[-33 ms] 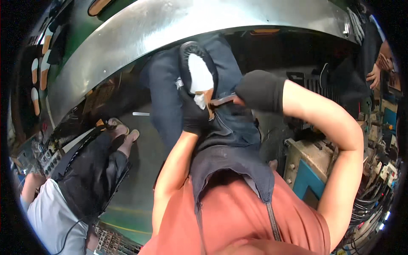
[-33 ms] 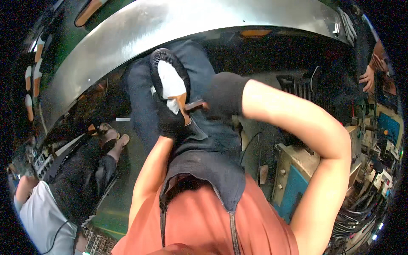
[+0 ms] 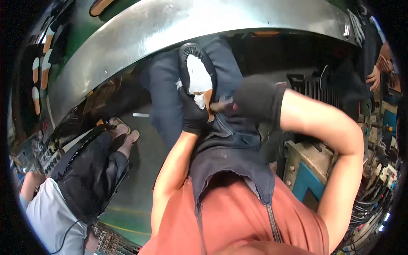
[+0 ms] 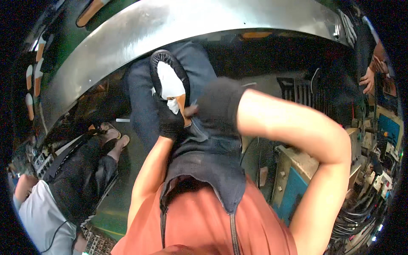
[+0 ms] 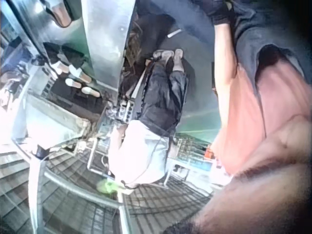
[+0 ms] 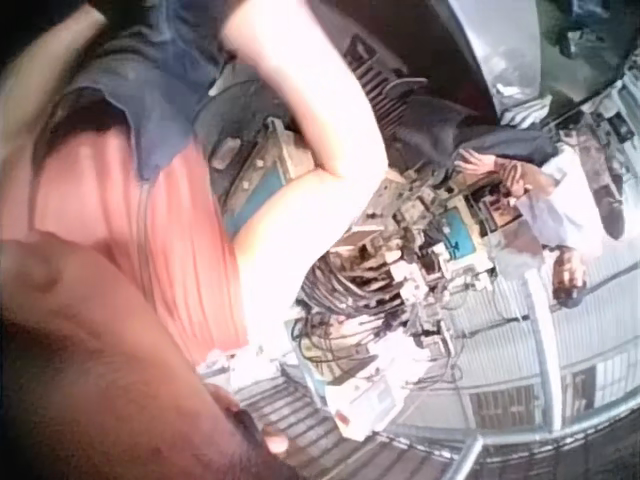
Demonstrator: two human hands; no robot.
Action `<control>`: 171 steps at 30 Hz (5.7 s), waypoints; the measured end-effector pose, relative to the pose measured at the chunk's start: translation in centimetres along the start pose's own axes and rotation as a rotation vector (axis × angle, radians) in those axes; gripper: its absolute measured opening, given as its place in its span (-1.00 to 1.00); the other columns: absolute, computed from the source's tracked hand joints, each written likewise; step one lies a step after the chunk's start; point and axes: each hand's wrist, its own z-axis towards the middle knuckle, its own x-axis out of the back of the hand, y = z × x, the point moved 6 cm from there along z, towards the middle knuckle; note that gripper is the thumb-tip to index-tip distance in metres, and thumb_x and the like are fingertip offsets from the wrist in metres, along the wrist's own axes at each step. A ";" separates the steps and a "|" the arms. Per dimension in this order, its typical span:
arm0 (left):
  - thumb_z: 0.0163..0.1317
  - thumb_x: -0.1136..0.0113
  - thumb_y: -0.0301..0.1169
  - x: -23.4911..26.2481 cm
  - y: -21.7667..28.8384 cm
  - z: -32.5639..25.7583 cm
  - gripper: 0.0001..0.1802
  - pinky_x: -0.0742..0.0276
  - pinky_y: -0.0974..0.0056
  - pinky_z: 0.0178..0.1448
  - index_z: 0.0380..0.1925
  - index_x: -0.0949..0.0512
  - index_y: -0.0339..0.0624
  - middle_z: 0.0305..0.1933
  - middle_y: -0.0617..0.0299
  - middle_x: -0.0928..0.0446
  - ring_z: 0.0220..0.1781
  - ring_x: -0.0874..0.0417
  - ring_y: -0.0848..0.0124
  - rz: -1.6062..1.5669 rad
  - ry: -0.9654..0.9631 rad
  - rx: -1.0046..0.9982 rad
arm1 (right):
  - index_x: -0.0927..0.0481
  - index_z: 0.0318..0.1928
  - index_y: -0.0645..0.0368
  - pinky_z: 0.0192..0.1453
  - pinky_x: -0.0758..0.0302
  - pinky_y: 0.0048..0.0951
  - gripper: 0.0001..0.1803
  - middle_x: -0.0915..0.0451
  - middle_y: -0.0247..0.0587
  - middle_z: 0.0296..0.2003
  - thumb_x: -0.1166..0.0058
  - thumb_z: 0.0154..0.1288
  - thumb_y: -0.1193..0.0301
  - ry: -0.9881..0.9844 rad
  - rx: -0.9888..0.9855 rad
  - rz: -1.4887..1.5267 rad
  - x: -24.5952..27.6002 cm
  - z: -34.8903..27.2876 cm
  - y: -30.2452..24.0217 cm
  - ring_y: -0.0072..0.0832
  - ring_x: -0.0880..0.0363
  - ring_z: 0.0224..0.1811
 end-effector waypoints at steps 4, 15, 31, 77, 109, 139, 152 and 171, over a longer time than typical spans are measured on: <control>0.30 -0.03 -0.27 0.6 0.0 1.5 -0.22 -0.21 0.07 0.32 0.34 0.06 -0.51 0.24 -0.25 -0.28 0.27 -0.32 -0.07 0.190 -0.131 -0.130 | -0.62 -0.28 0.11 -0.29 -0.53 -0.16 -0.73 -0.59 -0.05 -0.33 -0.08 0.13 0.21 0.332 0.347 -0.079 -3.7 1.1 -5.5 -0.13 -0.61 -0.33; 0.42 0.14 -0.16 0.5 3.4 0.7 -0.43 -0.42 0.21 0.14 0.28 -0.19 -0.34 0.14 -0.05 -0.43 0.05 -0.53 0.24 -0.949 -0.458 0.768 | -0.58 -0.38 0.31 -0.21 -0.51 -0.06 -0.58 -0.57 0.20 -0.44 0.10 0.37 0.19 0.388 0.025 0.355 -1.3 -2.5 1.7 0.06 -0.60 -0.35; 0.34 -0.06 -0.26 2.6 0.9 2.0 -0.52 -0.32 0.21 0.17 0.16 -0.26 -0.28 0.09 -0.04 -0.37 0.09 -0.41 0.17 -0.409 -0.144 0.018 | -0.64 -0.46 0.13 -0.28 -0.54 -0.16 -0.75 -0.60 0.03 -0.45 -0.08 0.19 0.22 0.541 0.324 0.200 -0.2 -4.2 -5.9 -0.09 -0.63 -0.38; 0.23 -0.25 -0.34 4.2 12.3 34.0 -0.61 -0.41 0.32 0.15 0.02 -0.51 -0.27 -0.05 0.16 -0.56 0.04 -0.53 0.41 -0.648 -0.030 -0.141 | -0.55 -0.32 0.23 -0.47 -0.45 -0.43 -0.30 -0.52 -0.19 -0.67 0.37 0.43 -0.18 0.506 -0.642 1.685 -19.2 4.2 6.7 -0.47 -0.50 -0.64; 0.07 -0.31 -0.29 15.7 10.3 5.9 -0.57 -0.24 0.03 0.36 -0.06 -0.57 -0.26 0.07 -0.03 -0.53 0.26 -0.44 0.03 -0.262 -0.036 -0.317 | -0.52 -0.37 0.21 -0.33 -0.50 -0.50 -0.42 -0.59 -0.24 -0.54 0.34 0.50 -0.03 0.614 -0.317 1.665 -13.3 -5.2 -0.6 -0.55 -0.56 -0.52; -0.26 -0.60 -0.18 12.3 12.4 -2.1 0.32 -0.11 0.08 0.45 0.39 0.16 -0.22 0.41 -0.03 -0.01 0.45 -0.10 0.10 -0.526 -0.184 0.087 | -0.55 -0.18 0.19 -0.15 -0.54 -0.21 -0.72 -0.54 -0.04 -0.19 -0.14 0.03 0.43 0.513 0.373 1.078 -17.3 -0.1 -8.0 -0.14 -0.57 -0.17; 0.01 -0.22 0.31 6.9 5.7 -4.1 0.14 -0.19 0.10 0.41 0.37 -0.02 -0.25 0.34 -0.01 -0.20 0.39 -0.25 0.17 -1.320 -0.184 0.597 | -0.50 -0.34 0.24 -0.11 -0.52 -0.19 -0.67 -0.50 -0.03 -0.11 -0.18 0.00 0.23 0.709 0.539 0.409 -14.3 -2.5 -5.8 -0.15 -0.54 -0.18; 0.44 0.14 -0.26 9.4 4.1 2.7 -0.57 -0.53 0.12 -0.03 0.16 -0.38 -0.32 0.03 -0.18 -0.53 -0.11 -0.64 0.00 0.007 0.130 0.176 | -0.47 -0.41 0.17 -0.44 -0.40 -0.51 -0.46 -0.42 -0.39 -0.62 0.33 0.51 0.02 0.359 -0.009 1.093 -2.2 2.1 1.0 -0.66 -0.38 -0.59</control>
